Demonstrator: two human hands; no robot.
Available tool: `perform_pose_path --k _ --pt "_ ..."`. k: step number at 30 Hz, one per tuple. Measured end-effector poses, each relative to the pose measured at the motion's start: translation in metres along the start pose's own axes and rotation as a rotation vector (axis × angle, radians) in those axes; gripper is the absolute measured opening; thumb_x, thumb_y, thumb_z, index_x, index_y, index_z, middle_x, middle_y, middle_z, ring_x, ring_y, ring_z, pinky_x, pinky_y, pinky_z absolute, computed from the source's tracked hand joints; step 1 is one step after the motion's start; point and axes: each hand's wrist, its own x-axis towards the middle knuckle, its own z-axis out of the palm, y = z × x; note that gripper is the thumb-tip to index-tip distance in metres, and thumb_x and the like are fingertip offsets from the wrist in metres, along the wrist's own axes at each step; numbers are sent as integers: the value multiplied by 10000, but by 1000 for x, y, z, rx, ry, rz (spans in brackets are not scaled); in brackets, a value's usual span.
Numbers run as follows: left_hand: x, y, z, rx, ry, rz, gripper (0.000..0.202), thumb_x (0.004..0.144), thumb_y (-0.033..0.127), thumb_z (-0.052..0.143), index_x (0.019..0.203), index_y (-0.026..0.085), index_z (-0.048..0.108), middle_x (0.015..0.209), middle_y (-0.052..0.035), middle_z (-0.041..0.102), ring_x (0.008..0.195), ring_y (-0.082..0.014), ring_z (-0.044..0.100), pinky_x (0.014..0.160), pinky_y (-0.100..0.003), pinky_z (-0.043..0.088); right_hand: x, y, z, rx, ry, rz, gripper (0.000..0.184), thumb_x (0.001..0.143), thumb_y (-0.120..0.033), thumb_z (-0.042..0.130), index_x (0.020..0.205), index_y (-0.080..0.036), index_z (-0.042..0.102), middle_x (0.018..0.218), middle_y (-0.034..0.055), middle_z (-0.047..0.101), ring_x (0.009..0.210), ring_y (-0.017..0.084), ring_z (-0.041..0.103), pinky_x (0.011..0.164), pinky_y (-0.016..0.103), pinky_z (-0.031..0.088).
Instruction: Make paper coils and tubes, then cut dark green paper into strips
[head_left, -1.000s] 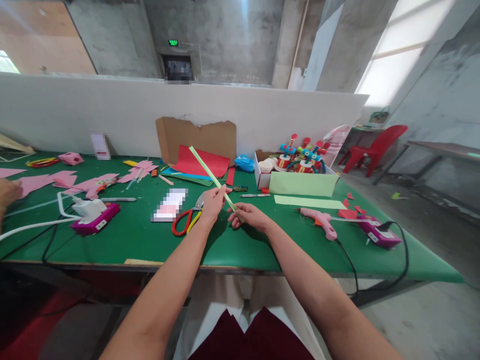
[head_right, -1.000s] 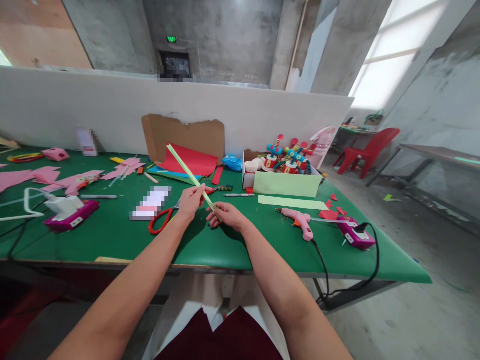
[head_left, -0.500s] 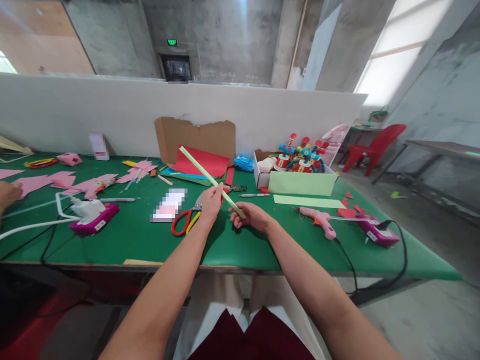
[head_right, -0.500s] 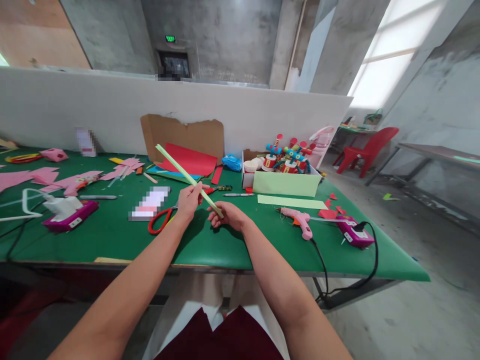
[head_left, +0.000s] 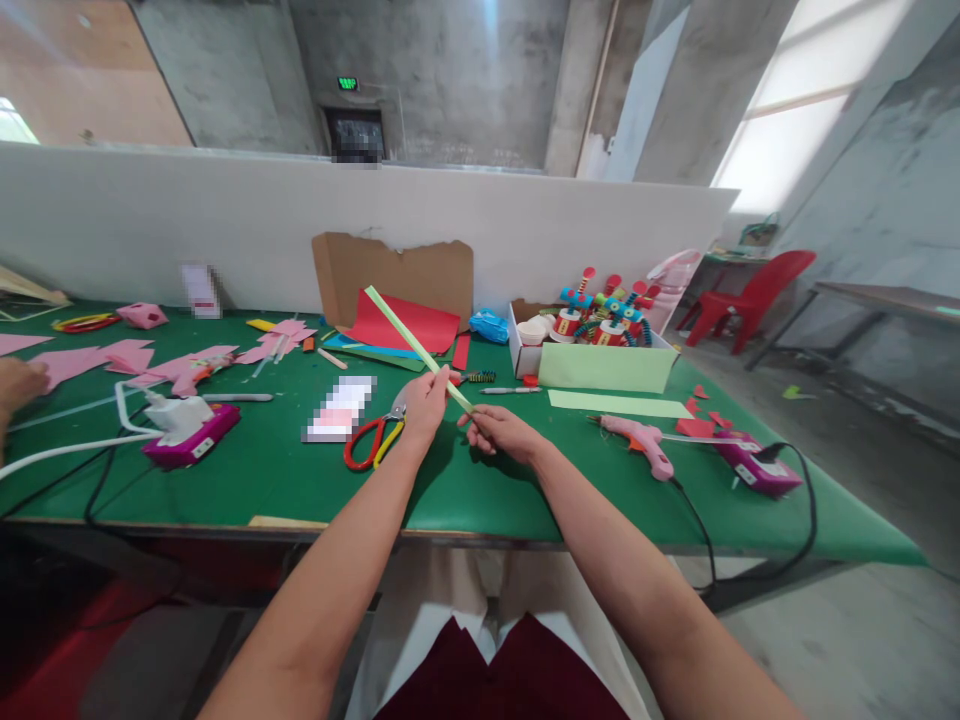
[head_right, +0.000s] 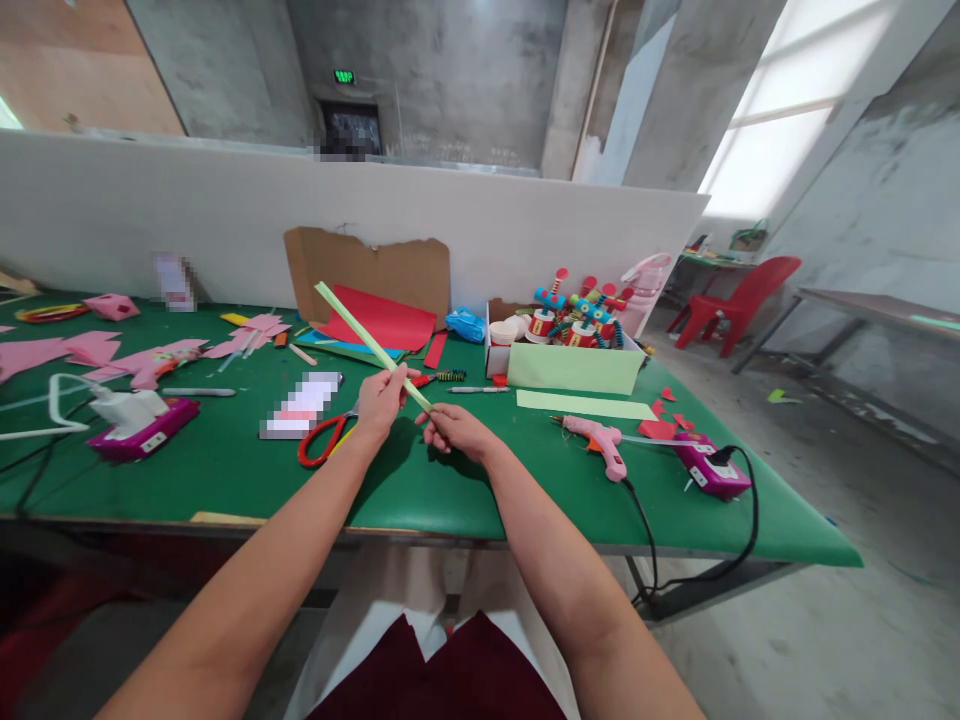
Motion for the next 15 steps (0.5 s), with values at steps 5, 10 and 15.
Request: perform_pose_path --k 5,10,15 --pt "1 -1 4 -183 -96 -91 490 797 625 546 812 155 684 487 45 460 423 -90 414 431 -220 318 4 1 -2 16 58 -33 133 885 -296 493 832 -185 544 522 -48 585 352 58 400 370 172 295" --pt "0 -2 6 -96 -238 -182 424 622 556 741 586 157 600 461 39 493 415 -75 405 425 -208 325 5 0 -1 -2 67 -65 108 896 -290 474 835 -203 497 546 -48 611 365 62 444 380 164 328" --pt "1 -4 5 -49 -223 -129 392 619 521 727 536 167 581 435 36 483 429 -87 397 446 -222 318 3 -1 -1 35 25 -45 112 898 -316 507 874 -206 504 581 -37 637 391 70 485 397 167 363"
